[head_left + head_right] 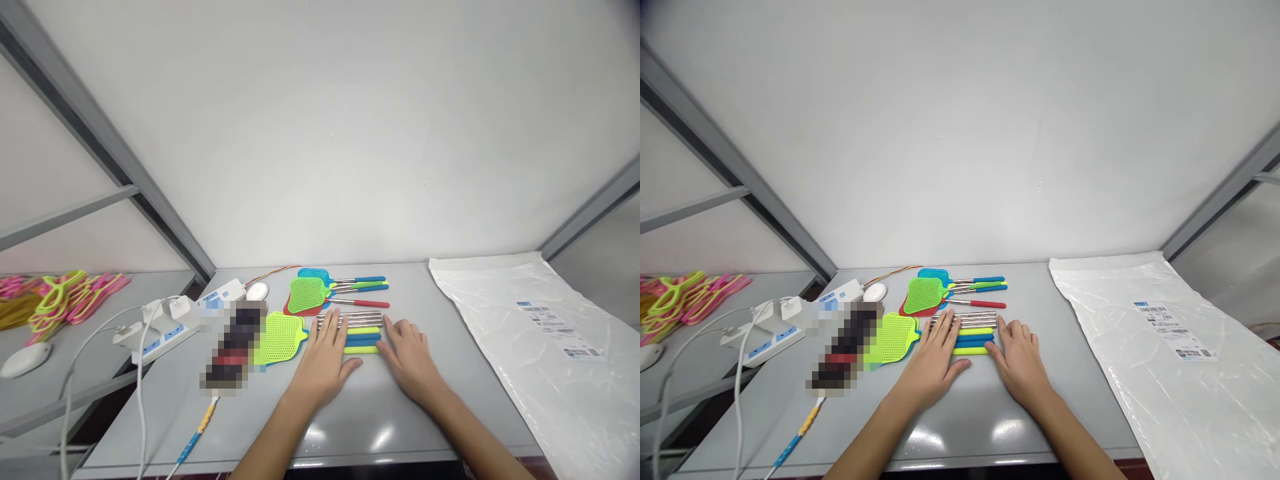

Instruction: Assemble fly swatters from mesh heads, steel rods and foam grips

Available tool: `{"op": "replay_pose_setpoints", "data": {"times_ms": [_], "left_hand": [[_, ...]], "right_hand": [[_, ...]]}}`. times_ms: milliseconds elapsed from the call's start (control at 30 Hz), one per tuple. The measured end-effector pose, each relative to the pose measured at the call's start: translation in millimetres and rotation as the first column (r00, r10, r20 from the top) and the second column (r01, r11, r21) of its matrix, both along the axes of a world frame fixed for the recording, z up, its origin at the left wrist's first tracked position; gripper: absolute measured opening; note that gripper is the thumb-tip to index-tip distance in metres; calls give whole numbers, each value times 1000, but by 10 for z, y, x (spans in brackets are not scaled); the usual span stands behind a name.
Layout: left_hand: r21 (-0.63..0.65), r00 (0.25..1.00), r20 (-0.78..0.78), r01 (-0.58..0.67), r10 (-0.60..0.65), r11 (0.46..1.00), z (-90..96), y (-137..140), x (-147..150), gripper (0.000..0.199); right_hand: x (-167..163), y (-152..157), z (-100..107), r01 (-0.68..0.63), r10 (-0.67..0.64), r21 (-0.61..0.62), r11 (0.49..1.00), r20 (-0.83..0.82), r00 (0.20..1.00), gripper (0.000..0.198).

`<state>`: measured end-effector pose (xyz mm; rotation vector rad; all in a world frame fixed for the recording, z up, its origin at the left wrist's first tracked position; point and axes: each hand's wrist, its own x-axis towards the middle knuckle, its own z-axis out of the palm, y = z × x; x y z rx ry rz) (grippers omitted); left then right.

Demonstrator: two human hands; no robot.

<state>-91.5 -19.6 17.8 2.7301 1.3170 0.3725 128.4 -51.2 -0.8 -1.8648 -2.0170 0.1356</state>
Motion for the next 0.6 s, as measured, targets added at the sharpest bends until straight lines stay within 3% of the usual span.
{"op": "replay_pose_setpoints", "data": {"times_ms": [167,333,600], "left_hand": [[76,997,42,-62,59,995,-23,-215,-110,62],[129,996,85,-36,25,991,24,-316,-97,49],[99,952,266,-181,149,978,76,-314,-226,39]], "right_hand": [[8,113,185,-16,14,67,998,31,999,40],[-65,566,387,-92,79,124,988,105,991,33],[-261,1362,347,-285,258,103,953,221,941,21]]}}
